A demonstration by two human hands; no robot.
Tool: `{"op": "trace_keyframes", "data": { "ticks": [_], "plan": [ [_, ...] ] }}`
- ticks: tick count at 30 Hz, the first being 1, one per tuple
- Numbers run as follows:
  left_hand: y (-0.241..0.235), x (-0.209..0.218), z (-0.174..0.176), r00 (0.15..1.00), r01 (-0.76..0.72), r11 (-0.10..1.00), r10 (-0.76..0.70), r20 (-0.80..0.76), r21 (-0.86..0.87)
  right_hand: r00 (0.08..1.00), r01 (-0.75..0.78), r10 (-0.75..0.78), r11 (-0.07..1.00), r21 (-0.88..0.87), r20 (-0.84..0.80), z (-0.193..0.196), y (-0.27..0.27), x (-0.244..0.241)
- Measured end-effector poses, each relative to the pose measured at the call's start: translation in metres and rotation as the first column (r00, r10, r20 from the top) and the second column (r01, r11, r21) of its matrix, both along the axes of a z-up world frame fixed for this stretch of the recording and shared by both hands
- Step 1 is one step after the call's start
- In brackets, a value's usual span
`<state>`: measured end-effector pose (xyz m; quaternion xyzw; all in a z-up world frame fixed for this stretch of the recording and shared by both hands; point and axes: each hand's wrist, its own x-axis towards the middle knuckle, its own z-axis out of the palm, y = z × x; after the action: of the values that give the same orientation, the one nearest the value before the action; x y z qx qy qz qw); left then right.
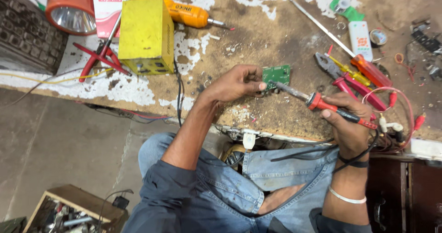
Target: The person uses pliers to adjust wires on a circular metal component, then handles a green circuit board and a small black electronic module. They use a soldering iron to apply heat to the circuit board and module, then place the soldering iron back on the table.
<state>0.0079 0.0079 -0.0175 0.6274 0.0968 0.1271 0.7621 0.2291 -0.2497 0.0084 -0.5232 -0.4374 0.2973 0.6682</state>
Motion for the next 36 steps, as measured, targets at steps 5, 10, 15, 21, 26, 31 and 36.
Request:
{"op": "trace_keyframes", "data": {
  "ticks": [5, 10, 15, 21, 26, 31, 36],
  "plan": [
    [-0.002, -0.001, 0.007, 1.000, -0.022, 0.999, 0.022, -0.008, 0.041, 1.000, 0.009, -0.009, 1.000, 0.024, 0.021, -0.006, 0.001, 0.004],
    [-0.006, -0.005, 0.020, 0.987, -0.040, 0.996, 0.052, -0.155, 0.078, 0.999, 0.030, -0.030, 1.000, -0.002, 0.033, -0.008, 0.000, 0.008],
    [-0.009, -0.004, 0.030, 0.983, -0.068, 0.997, 0.071, -0.170, 0.026, 1.000, 0.010, -0.010, 0.999, 0.039, -0.006, -0.006, 0.001, 0.008],
    [-0.010, -0.004, 0.026, 0.992, -0.072, 0.996, 0.066, -0.111, -0.051, 0.997, -0.005, 0.010, 0.998, 0.067, -0.077, -0.007, 0.001, 0.008],
    [-0.011, 0.000, 0.022, 0.997, -0.072, 0.968, 0.061, -0.051, -0.240, 0.994, 0.017, -0.010, 0.998, 0.061, -0.113, -0.006, 0.001, 0.007],
    [-0.013, 0.004, 0.018, 0.989, -0.133, 0.970, 0.119, -0.084, -0.203, 0.998, 0.019, -0.016, 0.998, 0.059, -0.062, -0.003, 0.001, 0.005],
    [-0.014, 0.003, 0.016, 0.978, -0.202, 0.966, 0.190, -0.088, -0.160, 0.994, 0.005, 0.003, 0.997, 0.072, -0.108, -0.001, 0.001, 0.005]
  ]
}}
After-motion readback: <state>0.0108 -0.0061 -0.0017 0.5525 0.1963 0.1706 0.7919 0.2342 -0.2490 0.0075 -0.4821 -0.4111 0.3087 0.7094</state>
